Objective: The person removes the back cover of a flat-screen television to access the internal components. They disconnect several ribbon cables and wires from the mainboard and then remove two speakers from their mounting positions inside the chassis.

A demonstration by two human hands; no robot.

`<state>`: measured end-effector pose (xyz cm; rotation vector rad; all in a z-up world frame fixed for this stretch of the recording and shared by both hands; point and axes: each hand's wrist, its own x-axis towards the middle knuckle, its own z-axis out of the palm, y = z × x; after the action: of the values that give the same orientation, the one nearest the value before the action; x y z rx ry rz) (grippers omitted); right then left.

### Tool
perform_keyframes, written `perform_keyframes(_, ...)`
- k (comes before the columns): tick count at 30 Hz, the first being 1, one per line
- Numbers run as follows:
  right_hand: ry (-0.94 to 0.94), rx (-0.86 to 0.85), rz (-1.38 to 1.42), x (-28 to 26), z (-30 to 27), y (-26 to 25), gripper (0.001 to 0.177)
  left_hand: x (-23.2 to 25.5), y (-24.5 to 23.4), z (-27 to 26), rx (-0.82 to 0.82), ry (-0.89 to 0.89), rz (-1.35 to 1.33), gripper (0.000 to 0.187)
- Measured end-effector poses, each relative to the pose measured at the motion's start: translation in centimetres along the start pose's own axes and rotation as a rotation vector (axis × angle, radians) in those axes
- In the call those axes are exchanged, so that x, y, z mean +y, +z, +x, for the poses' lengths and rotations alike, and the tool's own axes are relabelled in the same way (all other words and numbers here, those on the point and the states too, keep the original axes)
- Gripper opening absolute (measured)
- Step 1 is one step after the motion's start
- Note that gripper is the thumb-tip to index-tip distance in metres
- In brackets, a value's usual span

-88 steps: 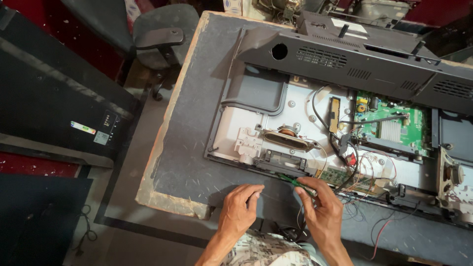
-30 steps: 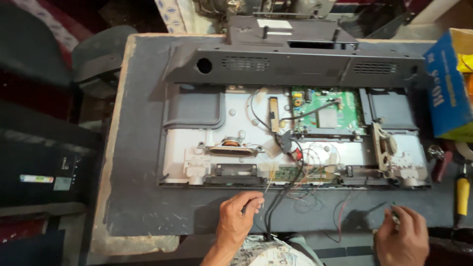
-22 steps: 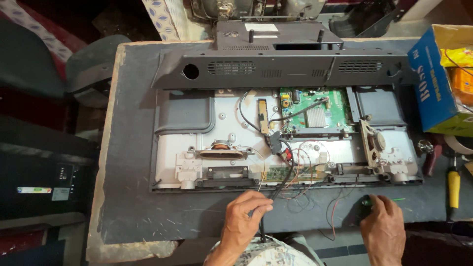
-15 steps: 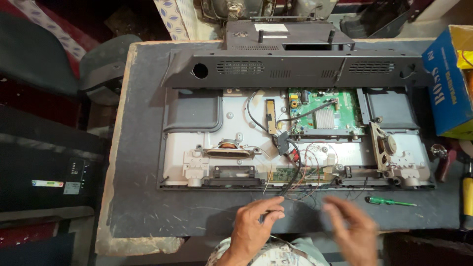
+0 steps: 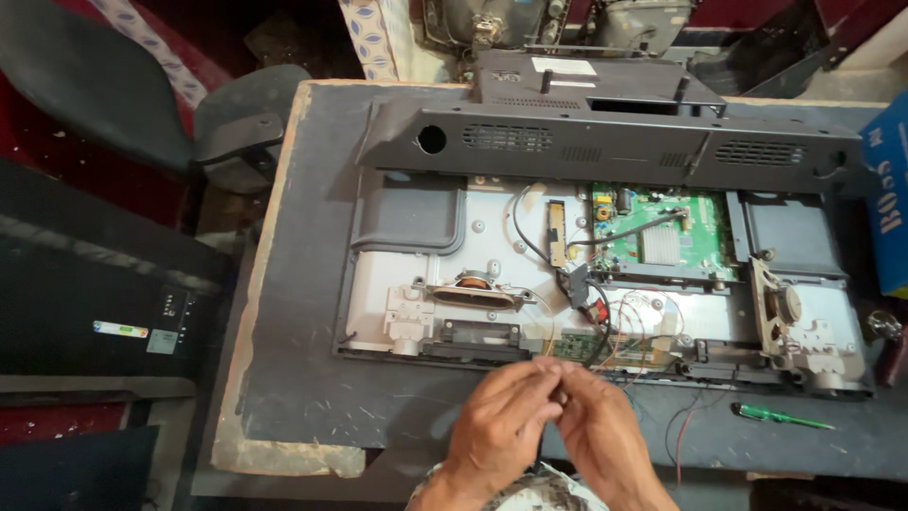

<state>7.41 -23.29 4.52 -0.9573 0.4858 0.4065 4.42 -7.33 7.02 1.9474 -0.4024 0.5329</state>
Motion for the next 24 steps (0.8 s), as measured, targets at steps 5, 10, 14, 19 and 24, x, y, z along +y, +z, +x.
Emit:
perform_keyframes(5,-0.336,0.061,-0.714,-2.1,2.7,2.2,0.035,-3.5,-3.2,1.4,0.296,-0.185,0.220,0.043)
perform_keyframes(10,-0.615,0.125,-1.271,-4.0,4.0,5.4,0.039,-8.3,-7.4,3.0,0.329,-0.384,0.269,0.046)
perform_keyframes(14,-0.595,0.141,-1.314,-4.5,4.5,6.1,0.032,-11.7,-8.4,3.3,0.211,-0.558,0.071,0.034)
perform_keyframes(19,-0.543,0.142,-1.364,-4.9,5.6,6.0,0.033,-13.5,-9.2,3.5,0.151,-0.648,-0.062,0.034)
perform_keyframes(24,-0.453,0.093,-1.364,-5.1,6.4,5.4,0.039,-13.8,-9.5,4.7,0.099,-0.766,-0.238,0.031)
